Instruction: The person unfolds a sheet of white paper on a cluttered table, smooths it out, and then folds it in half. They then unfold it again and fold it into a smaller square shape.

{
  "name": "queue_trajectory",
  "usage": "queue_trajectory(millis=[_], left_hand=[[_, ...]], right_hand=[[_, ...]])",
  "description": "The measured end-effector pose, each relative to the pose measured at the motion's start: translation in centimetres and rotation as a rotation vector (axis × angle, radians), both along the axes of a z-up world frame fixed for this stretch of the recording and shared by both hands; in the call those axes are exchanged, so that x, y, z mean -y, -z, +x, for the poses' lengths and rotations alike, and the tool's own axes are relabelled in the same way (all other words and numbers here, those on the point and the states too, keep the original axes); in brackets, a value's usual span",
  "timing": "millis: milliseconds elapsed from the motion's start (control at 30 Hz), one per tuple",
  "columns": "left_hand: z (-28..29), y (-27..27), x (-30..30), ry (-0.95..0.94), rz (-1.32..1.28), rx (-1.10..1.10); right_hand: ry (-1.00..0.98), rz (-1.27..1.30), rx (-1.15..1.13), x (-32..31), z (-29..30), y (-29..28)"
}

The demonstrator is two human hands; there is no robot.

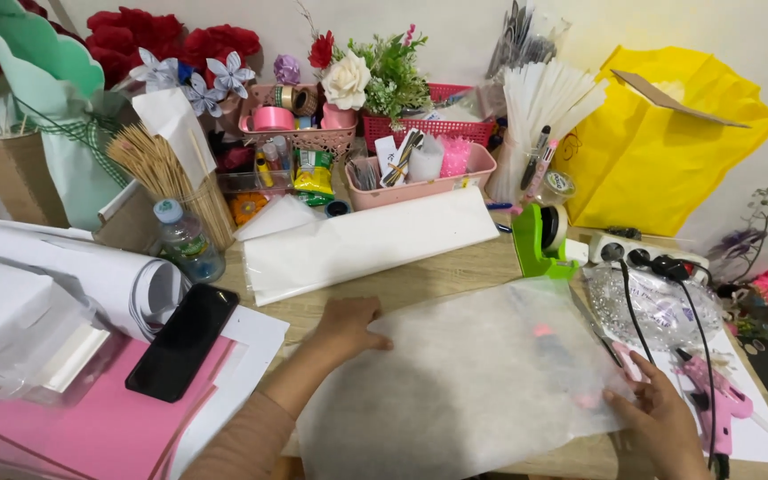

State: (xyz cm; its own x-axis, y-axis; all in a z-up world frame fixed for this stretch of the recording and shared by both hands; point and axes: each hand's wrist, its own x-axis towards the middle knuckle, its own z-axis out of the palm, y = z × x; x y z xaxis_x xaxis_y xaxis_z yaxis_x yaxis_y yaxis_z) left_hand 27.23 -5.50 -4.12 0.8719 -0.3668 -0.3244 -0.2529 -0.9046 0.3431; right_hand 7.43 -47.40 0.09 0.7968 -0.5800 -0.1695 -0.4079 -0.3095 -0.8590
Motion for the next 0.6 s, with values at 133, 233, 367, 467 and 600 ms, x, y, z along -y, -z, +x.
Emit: queue_trajectory(millis=[133, 233, 367, 467, 600], left_hand=[[-0.8, 3.7, -1.8, 0.102, -0.137, 0.107], [-4.2, 2.1, -3.6, 0.074, -0.447, 0.219], [-9.6, -1.9, -4.8, 0.082, -0.85, 0.483], [-12.1, -0.1, -5.4, -0.328, -0.773, 0.198], [-14.0, -1.0, -4.9, -0.609, -0.65, -0.044]], right_hand=[[-0.049, -0.078, -0.115, -1.1, 0.8, -3.6], [-0.145, -0.193, -0.093, -1.4, 2.2, -5.9], [-0.237, -0.464, -0.183, -3.7, 4.5, -10.9], [-0.384, -0.613, -0.043, -4.0, 7.4, -12.5], [-0.477, -0.681, 0.07, -5.7, 13.4, -14.3]])
